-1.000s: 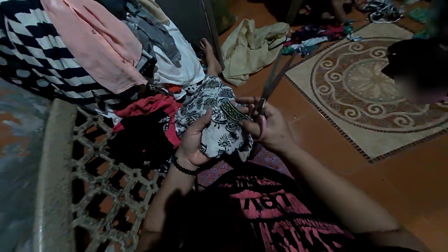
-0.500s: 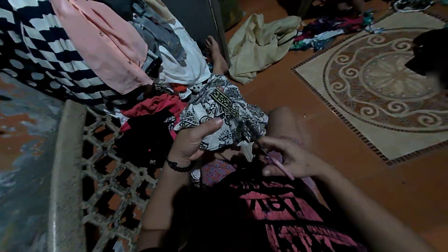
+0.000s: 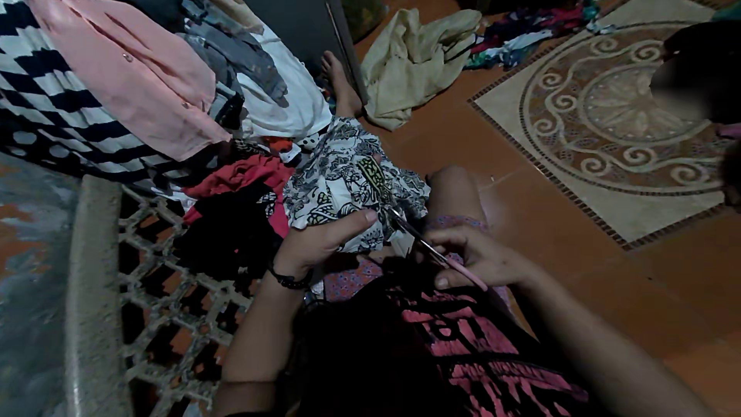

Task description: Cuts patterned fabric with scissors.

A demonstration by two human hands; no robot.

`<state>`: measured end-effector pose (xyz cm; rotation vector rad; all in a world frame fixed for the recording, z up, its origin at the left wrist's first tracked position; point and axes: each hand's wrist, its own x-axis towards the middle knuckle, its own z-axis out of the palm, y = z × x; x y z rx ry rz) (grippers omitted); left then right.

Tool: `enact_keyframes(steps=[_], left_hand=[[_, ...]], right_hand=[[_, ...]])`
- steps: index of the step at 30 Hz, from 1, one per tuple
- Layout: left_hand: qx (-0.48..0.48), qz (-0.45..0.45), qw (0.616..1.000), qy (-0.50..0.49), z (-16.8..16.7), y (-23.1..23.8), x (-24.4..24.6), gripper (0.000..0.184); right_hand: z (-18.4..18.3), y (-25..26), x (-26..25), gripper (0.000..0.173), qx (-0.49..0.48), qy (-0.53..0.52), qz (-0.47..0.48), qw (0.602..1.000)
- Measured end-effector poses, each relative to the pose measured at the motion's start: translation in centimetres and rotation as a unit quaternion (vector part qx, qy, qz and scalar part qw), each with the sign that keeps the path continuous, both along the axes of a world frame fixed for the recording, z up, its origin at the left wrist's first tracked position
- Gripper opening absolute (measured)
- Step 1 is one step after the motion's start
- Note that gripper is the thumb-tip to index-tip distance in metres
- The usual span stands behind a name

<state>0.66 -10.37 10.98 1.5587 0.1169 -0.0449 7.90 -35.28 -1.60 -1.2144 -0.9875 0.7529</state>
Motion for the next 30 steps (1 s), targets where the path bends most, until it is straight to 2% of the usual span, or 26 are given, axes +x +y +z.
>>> enact_keyframes(steps=[5,16,25,30], left_hand=[[0.01,-0.009,1.0,0.002,0.1,0.0,0.0,0.024],[0.025,-0.022,0.999,0.005,0.4,0.9,-0.6,0.021],[0.109,-0.016,0.994,0.018,1.3,1.2,-0.9,0.019],[0.132,-0.049,0.99,0.007,1.1,1.4,-0.8,0.017]], right_hand=[[0.1,-0.2,-0.1,0.042,0.033,0.032,0.029,0.999],[0.2,-1.2,0.0,0.04,0.004,0.039,0.036,0.999],[0.0,-1.6,-0.1,0.037,0.024,0.05,0.043,0.998],[0.2,-1.5,-0.2,0.036,0.012,0.05,0.053,0.997]])
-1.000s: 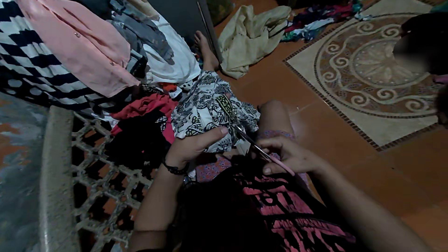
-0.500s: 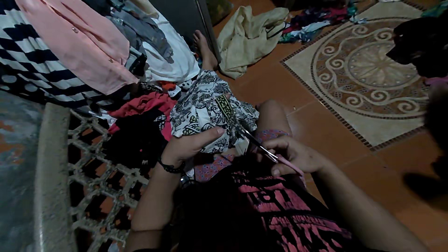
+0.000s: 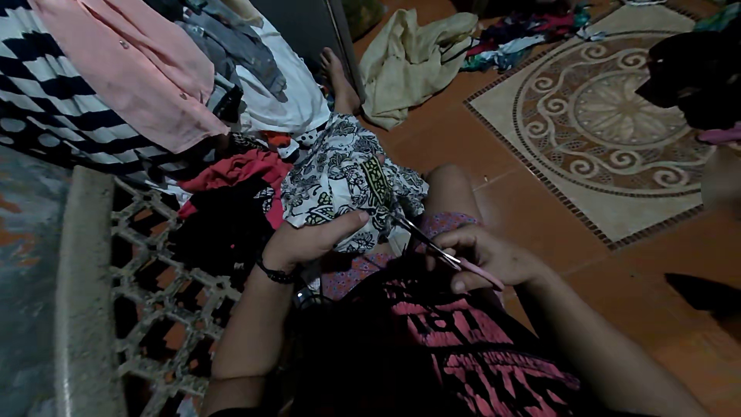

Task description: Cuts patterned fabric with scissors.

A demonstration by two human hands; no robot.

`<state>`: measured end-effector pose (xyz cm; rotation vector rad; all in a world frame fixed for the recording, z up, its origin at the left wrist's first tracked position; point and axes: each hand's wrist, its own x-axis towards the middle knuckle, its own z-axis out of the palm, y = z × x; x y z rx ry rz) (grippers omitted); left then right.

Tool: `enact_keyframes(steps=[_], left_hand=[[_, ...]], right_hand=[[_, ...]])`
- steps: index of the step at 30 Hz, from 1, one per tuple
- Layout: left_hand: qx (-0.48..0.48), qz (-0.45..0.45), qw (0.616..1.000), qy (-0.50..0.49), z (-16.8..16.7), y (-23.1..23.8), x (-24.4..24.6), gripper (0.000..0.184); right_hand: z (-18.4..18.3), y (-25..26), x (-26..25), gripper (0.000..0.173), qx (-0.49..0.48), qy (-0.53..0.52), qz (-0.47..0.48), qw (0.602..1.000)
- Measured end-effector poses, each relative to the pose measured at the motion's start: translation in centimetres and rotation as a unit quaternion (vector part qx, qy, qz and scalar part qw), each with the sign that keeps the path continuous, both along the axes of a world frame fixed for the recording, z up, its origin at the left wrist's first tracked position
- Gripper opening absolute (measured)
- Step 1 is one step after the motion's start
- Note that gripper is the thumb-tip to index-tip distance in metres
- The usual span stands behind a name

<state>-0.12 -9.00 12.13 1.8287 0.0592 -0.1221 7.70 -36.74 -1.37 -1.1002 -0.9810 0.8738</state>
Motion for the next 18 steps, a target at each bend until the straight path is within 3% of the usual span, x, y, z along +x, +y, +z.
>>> enact_keyframes(steps=[6,18], left_hand=[[0.021,-0.029,0.999,-0.024,-0.1,-0.1,0.4,0.019],[0.028,-0.033,0.999,-0.03,-0.8,-1.3,0.3,0.017]], right_hand=[[-0.1,0.2,-0.2,0.036,0.003,0.021,0.035,0.999],[0.2,1.9,-1.9,0.039,0.037,0.037,-0.046,0.998]])
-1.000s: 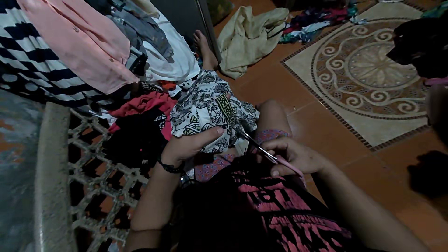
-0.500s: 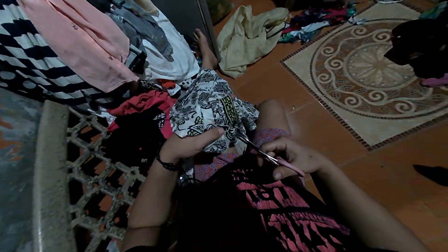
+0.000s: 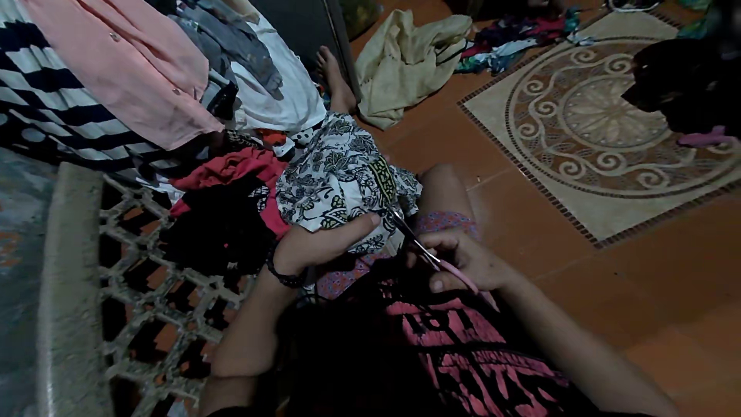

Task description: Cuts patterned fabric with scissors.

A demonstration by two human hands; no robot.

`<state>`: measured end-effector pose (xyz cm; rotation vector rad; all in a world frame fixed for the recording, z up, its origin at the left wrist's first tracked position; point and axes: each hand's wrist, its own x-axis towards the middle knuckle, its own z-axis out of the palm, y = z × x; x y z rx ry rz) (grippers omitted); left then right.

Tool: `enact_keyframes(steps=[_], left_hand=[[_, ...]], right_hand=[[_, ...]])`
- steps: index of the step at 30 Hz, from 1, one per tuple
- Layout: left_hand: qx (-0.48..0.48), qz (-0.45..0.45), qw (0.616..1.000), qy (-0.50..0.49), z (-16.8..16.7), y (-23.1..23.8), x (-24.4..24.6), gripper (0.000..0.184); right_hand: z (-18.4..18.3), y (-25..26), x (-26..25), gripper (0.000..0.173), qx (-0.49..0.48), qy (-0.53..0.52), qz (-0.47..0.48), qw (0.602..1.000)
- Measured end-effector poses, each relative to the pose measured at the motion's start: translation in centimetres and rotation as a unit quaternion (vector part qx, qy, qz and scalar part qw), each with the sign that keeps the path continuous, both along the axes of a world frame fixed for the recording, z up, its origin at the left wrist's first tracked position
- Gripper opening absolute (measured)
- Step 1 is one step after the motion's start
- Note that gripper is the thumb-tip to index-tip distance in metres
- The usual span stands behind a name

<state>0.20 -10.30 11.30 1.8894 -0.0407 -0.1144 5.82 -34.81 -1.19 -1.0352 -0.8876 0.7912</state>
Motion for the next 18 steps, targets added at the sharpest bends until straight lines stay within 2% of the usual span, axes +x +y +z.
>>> enact_keyframes(steps=[6,18], left_hand=[[0.013,0.01,1.0,0.016,-0.2,-0.9,-0.2,0.015],[-0.001,0.009,0.999,0.037,0.1,-0.9,-0.1,0.014]], right_hand=[[0.1,1.2,-0.8,0.038,0.027,0.005,-0.048,0.998],[0.4,1.3,-1.5,0.031,-0.008,0.004,-0.085,0.996]])
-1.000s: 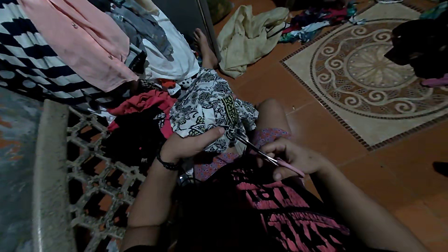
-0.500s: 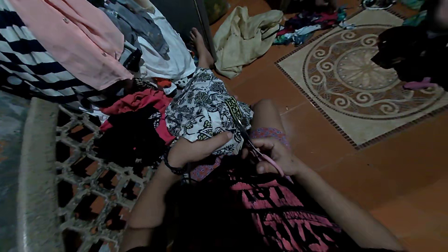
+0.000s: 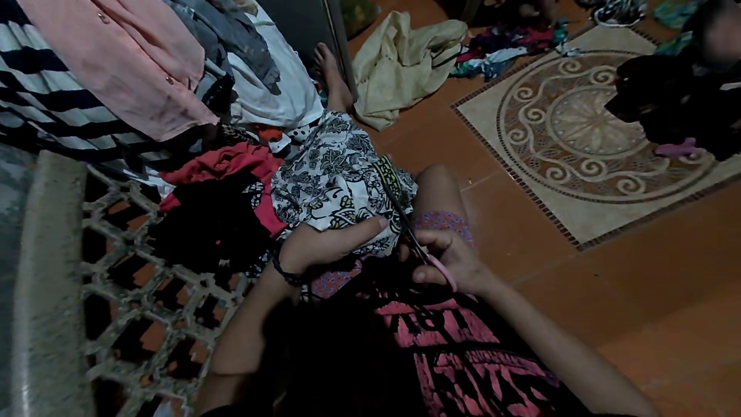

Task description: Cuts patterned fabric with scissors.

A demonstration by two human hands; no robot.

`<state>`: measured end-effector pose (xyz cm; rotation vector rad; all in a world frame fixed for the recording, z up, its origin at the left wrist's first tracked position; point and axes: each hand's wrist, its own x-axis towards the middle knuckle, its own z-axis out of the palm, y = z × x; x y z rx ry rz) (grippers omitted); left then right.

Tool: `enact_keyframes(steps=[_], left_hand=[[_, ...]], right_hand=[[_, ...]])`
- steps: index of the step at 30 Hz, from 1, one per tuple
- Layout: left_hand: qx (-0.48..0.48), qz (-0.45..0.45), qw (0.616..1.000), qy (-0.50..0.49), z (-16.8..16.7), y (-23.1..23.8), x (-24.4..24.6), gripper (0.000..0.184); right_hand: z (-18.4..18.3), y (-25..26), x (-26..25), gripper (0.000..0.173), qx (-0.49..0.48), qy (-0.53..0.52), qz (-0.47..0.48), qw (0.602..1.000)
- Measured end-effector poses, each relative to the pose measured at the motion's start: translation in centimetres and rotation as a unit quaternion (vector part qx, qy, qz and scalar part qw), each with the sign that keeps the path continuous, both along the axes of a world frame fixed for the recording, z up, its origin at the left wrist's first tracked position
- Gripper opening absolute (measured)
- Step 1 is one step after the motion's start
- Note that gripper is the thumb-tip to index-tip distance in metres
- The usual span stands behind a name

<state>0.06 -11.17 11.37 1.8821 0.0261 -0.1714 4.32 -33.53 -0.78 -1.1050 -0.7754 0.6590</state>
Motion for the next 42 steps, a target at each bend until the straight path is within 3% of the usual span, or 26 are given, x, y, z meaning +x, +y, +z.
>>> enact_keyframes(steps=[4,9,16,29,32,39,41,42], left_hand=[[-0.007,0.003,1.0,-0.003,-0.2,0.2,0.0,0.014],[-0.036,0.071,0.996,0.041,-0.2,-0.2,-0.3,0.018],[-0.051,0.041,0.998,0.025,-1.1,-0.7,-0.1,0.015],[-0.06,0.067,0.996,0.016,-1.8,-1.5,0.2,0.02],[-0.065,0.069,0.995,0.01,-2.0,-1.5,0.2,0.02],[-0.091,0.101,0.991,-0.012,-2.5,-0.8,-0.4,0.022],[-0.11,0.117,0.987,-0.005,-2.8,-0.6,-0.5,0.022],[-0.116,0.116,0.986,0.003,-2.9,-0.6,-0.6,0.022]], right_hand=[[-0.2,-0.1,-0.1,0.031,-0.009,-0.008,-0.006,1.0],[-0.5,-0.2,-0.4,0.03,-0.003,0.026,0.006,1.0],[-0.5,0.1,-0.5,0.029,0.029,0.044,0.011,0.999],[-0.1,0.3,-1.1,0.018,-0.016,0.069,-0.017,0.997],[-0.1,0.2,-1.1,0.022,-0.018,0.083,0.0,0.996],[-2.3,-4.8,1.0,0.058,-0.049,0.053,0.117,0.99],[-1.9,-6.0,1.6,0.049,-0.067,0.044,0.093,0.992],[-1.3,-6.1,1.8,0.043,-0.088,0.031,0.035,0.995]])
